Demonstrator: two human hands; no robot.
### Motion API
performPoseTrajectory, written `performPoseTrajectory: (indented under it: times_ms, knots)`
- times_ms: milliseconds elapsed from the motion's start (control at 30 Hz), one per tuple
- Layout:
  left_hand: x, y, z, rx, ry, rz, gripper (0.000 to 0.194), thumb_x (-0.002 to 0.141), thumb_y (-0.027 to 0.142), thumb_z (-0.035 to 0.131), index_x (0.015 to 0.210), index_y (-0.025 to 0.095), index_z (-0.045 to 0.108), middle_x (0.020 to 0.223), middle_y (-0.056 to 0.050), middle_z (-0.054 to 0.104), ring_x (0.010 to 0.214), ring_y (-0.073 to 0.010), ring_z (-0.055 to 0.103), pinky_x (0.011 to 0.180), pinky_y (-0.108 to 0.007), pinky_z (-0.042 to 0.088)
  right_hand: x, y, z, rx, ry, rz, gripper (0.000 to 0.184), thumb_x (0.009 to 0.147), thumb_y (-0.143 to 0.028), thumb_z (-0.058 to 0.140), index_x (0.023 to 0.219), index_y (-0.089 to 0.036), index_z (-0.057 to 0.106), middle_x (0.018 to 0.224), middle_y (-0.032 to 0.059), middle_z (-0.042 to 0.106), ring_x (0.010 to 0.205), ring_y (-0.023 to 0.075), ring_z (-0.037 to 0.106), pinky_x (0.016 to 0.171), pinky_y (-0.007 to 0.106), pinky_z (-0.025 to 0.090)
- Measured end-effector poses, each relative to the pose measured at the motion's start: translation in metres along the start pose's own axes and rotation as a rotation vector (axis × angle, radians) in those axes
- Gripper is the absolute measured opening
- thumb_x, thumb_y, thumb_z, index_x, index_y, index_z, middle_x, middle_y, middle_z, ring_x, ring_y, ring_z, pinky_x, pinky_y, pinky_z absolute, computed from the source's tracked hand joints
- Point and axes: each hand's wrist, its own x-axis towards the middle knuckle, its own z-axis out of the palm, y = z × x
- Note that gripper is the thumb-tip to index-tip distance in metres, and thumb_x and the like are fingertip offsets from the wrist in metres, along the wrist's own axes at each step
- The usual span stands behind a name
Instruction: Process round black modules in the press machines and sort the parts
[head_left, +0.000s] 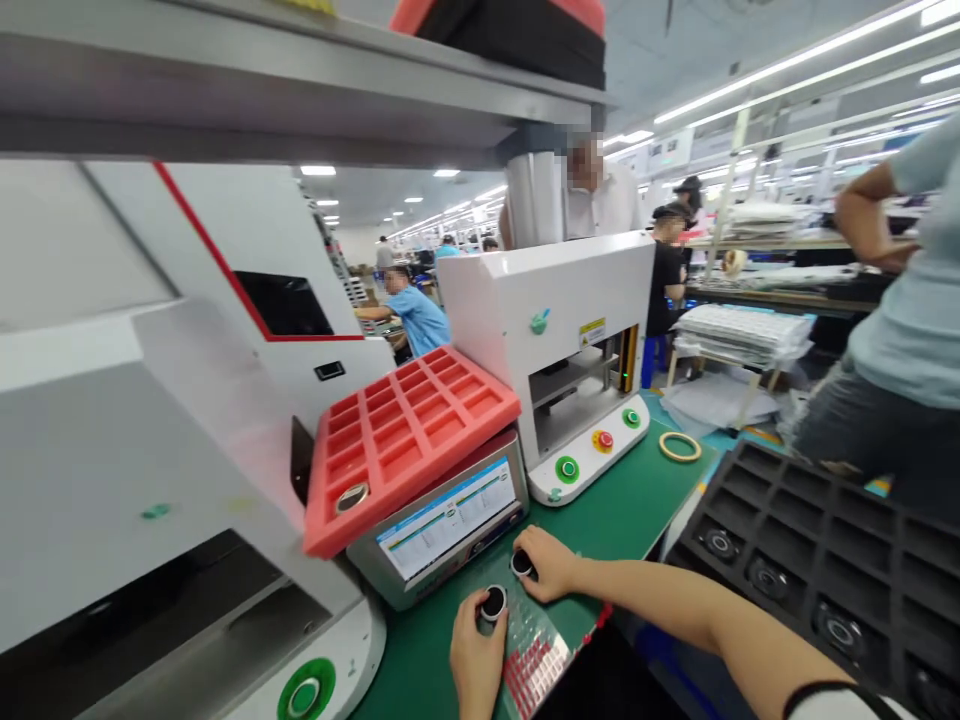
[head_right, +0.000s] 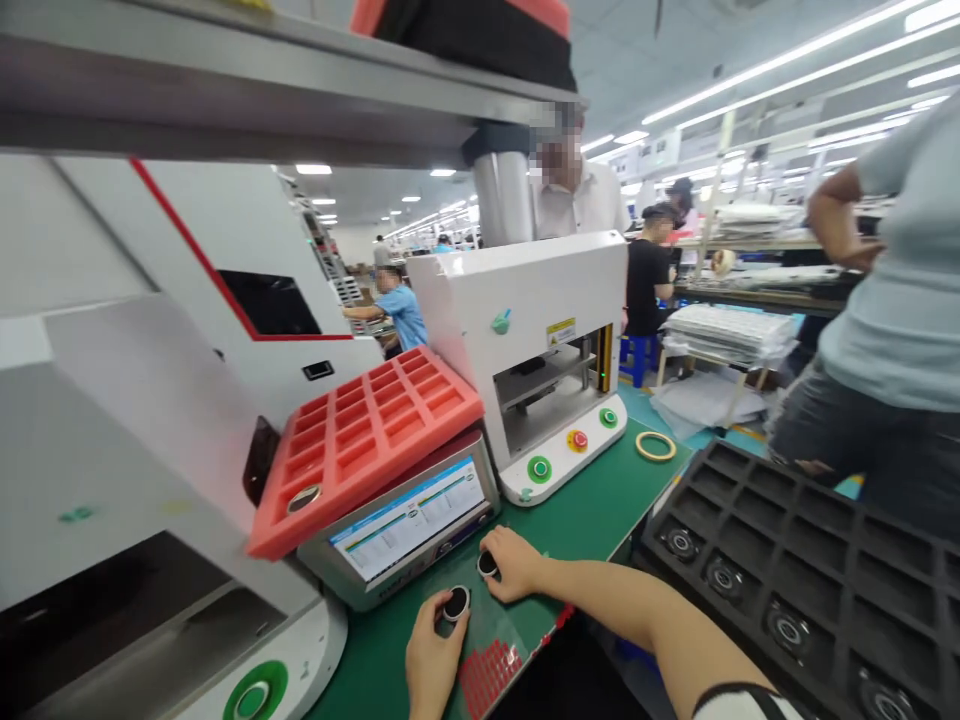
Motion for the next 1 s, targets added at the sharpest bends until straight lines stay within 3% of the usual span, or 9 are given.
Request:
performPoseTrajectory:
  times_ms: [267,433,600,1000]
  knots:
    - [-0.001,0.016,-0.002,0.073,-0.074,0.063,0.021,0.074,0.036,0.059,0.089,0.022,0.062,0.100,-0.009,0.068,0.099,-0.0272,0.067,0.091,-0.043,0.053,-0.003,-0.020,-0.026,0.112,0.029,0.095,0.029,0.094,-0.037,0.057,0.115,-0.017,0.060,0.115,0.0072,0.062,0.098,0.0188,0.063,0.085,0.038,0.055]
    - [-0.005,0.020,0.001,0.141,-0.117,0.051,0.018,0.079,0.027,0.065,0.093,0.016,0.062,0.101,-0.007,0.066,0.098,-0.0209,0.064,0.091,-0.040,0.051,-0.004,-0.007,-0.019,0.110,-0.129,0.092,0.032,0.093,-0.036,0.059,0.117,-0.015,0.059,0.115,0.0079,0.062,0.099,0.0196,0.063,0.086,0.041,0.055]
    - [-0.009,0.018,0.004,0.134,-0.137,0.004,0.023,0.087,0.033,0.064,0.100,0.013,0.062,0.105,-0.007,0.064,0.101,-0.0200,0.061,0.091,-0.042,0.050,-0.007,0.001,-0.011,0.033,-0.257,0.088,0.034,0.093,-0.036,0.059,0.120,-0.015,0.058,0.120,0.0091,0.060,0.106,0.0217,0.061,0.090,0.044,0.053]
    - [-0.009,0.013,0.011,0.146,-0.062,0.050,0.022,0.087,0.034,0.064,0.095,0.013,0.062,0.099,-0.005,0.064,0.095,-0.0184,0.062,0.087,-0.040,0.052,-0.007,0.002,-0.004,-0.163,-0.244,-0.041,0.033,0.093,-0.037,0.059,0.118,-0.015,0.058,0.117,0.0084,0.061,0.102,0.0205,0.062,0.088,0.042,0.054]
